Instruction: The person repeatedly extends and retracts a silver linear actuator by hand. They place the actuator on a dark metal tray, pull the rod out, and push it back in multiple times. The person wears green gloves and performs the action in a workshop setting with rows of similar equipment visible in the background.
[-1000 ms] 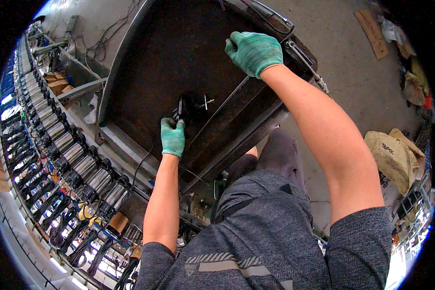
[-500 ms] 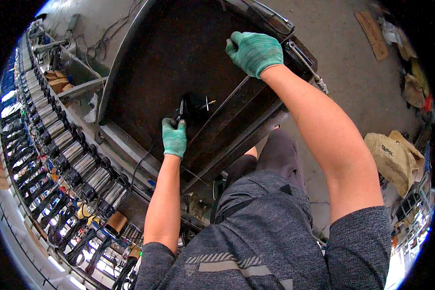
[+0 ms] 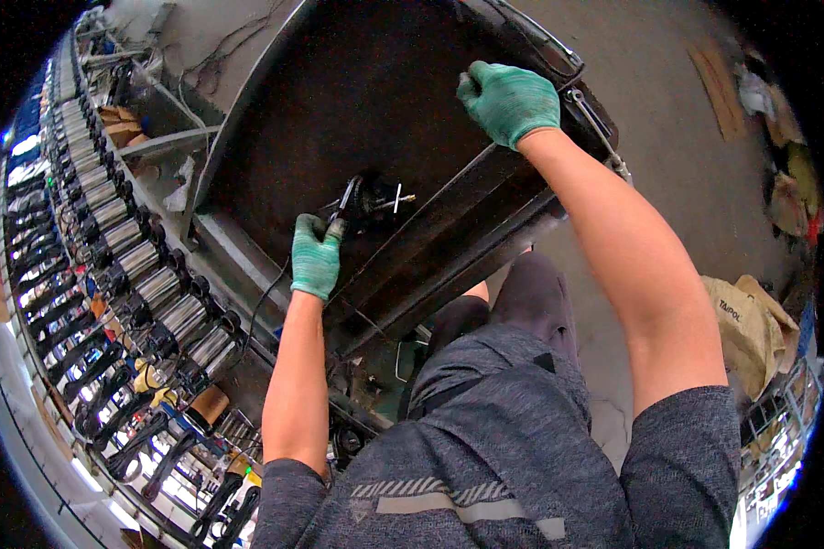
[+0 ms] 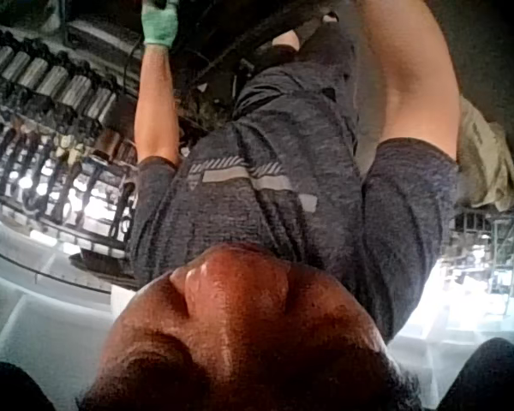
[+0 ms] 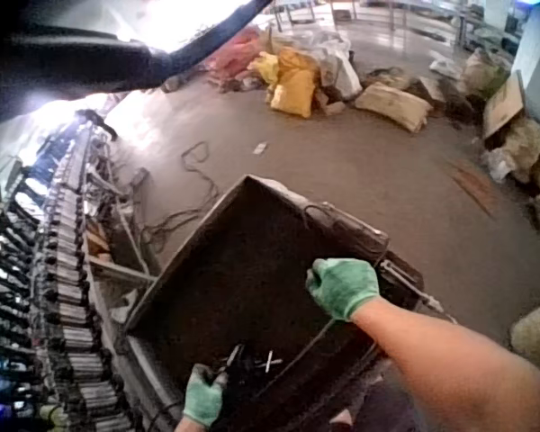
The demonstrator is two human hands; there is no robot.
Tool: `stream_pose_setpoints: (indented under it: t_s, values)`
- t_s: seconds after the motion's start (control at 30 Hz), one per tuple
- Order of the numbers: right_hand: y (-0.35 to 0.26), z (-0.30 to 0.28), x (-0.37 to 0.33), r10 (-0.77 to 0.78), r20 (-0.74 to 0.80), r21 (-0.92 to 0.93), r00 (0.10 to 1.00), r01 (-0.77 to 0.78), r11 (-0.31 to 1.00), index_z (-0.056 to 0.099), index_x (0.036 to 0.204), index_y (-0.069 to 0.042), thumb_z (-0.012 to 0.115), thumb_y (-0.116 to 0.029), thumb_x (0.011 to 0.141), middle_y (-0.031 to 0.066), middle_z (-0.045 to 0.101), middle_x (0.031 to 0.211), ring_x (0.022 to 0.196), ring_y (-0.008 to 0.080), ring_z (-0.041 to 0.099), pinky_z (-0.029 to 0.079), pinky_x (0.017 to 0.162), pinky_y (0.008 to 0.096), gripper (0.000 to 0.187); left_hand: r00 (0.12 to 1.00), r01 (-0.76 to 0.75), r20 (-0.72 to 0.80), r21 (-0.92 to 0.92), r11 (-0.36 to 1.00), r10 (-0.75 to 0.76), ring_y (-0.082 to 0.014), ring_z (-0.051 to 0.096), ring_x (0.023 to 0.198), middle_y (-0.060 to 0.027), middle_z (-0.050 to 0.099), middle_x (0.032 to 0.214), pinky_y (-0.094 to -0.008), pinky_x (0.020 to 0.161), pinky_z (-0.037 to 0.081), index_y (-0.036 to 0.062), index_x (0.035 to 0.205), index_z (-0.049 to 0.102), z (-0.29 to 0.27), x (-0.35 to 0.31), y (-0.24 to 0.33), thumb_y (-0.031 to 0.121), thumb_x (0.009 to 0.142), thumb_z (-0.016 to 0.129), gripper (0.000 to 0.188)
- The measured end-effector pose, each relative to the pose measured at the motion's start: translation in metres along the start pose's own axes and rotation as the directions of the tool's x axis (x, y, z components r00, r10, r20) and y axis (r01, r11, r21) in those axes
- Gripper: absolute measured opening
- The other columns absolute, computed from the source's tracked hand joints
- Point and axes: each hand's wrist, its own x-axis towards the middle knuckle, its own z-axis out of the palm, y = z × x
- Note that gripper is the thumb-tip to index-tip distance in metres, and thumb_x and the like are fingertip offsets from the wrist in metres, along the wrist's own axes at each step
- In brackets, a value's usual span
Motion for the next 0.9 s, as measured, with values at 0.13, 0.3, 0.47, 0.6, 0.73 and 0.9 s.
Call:
stream_pose_setpoints:
  t_s: [0.13, 0.3, 0.47, 0.6, 0.73, 0.9]
  values:
    - [-0.002, -0.006, 0.0, 0.025, 0.045, -0.011, 0.999, -0.025, 1.0, 0.07, 0.103, -0.018, 0.048, -0.044, 0.102, 0.0129, 0.074, 0.101, 0.093, 0.0395, 0.07, 0.056, 0.081, 0.0531, 0.034, 0.994, -0.084, -0.078, -0.054, 0.995, 0.08, -0.014, 0.044, 0.079, -0.0004, 0.05, 0.084, -0.0304, 0.073, 0.044, 0.0055, 0.097, 0.051, -0.048, -0.025, 0.03, 0.015, 0.092, 0.078, 0.029]
    - [-0.005, -0.011, 0.002, 0.04, 0.081, -0.027, 0.996, -0.037, 0.999, 0.07, 0.104, -0.02, 0.05, -0.046, 0.1, 0.0141, 0.074, 0.1, 0.094, 0.0398, 0.07, 0.056, 0.08, 0.0532, 0.033, 0.975, -0.143, -0.198, -0.237, 0.961, 0.096, -0.0109, 0.048, 0.081, 0.0001, 0.052, 0.089, -0.0274, 0.074, 0.045, 0.0066, 0.097, 0.053, -0.107, -0.076, 0.063, 0.015, 0.092, 0.077, 0.026]
    - [-0.007, -0.014, -0.002, 0.013, 0.07, -0.045, 0.997, -0.009, 0.999, 0.069, 0.105, -0.019, 0.048, -0.048, 0.102, 0.0153, 0.074, 0.099, 0.093, 0.0418, 0.07, 0.055, 0.079, 0.0541, 0.036, 0.952, -0.118, -0.305, -0.243, 0.963, 0.04, -0.009, 0.042, 0.074, 0.0037, 0.045, 0.08, -0.0247, 0.067, 0.041, 0.0084, 0.091, 0.052, -0.145, -0.13, 0.105, 0.027, 0.089, 0.083, 0.037]
    - [-0.005, -0.012, -0.001, -0.014, 0.094, -0.078, 0.995, 0.021, 0.997, 0.068, 0.106, -0.019, 0.045, -0.05, 0.103, 0.0165, 0.074, 0.101, 0.094, 0.0431, 0.069, 0.055, 0.08, 0.0552, 0.039, 0.935, -0.096, -0.354, -0.308, 0.947, -0.02, -0.009, 0.041, 0.072, 0.0042, 0.045, 0.08, -0.0251, 0.064, 0.039, 0.0087, 0.09, 0.051, -0.148, -0.171, 0.119, 0.03, 0.088, 0.084, 0.039]
    - [-0.004, -0.011, -0.001, -0.027, 0.086, -0.082, 0.996, 0.034, 0.996, 0.067, 0.105, -0.019, 0.042, -0.051, 0.103, 0.0173, 0.074, 0.101, 0.095, 0.0434, 0.069, 0.055, 0.081, 0.056, 0.041, 0.94, -0.076, -0.342, -0.247, 0.966, -0.014, -0.007, 0.047, 0.078, 0.0052, 0.053, 0.085, -0.024, 0.071, 0.042, 0.0109, 0.093, 0.055, -0.133, -0.199, 0.104, 0.025, 0.091, 0.081, 0.03]
    - [-0.006, -0.013, -0.002, -0.022, 0.117, -0.088, 0.993, 0.032, 0.996, 0.067, 0.106, -0.019, 0.041, -0.052, 0.102, 0.019, 0.073, 0.102, 0.096, 0.044, 0.069, 0.054, 0.083, 0.0563, 0.043, 0.921, -0.021, -0.373, -0.323, 0.946, -0.108, -0.0119, 0.039, 0.072, 0.0028, 0.043, 0.076, -0.0283, 0.065, 0.04, 0.0074, 0.085, 0.051, -0.078, -0.217, 0.119, 0.028, 0.085, 0.086, 0.041]
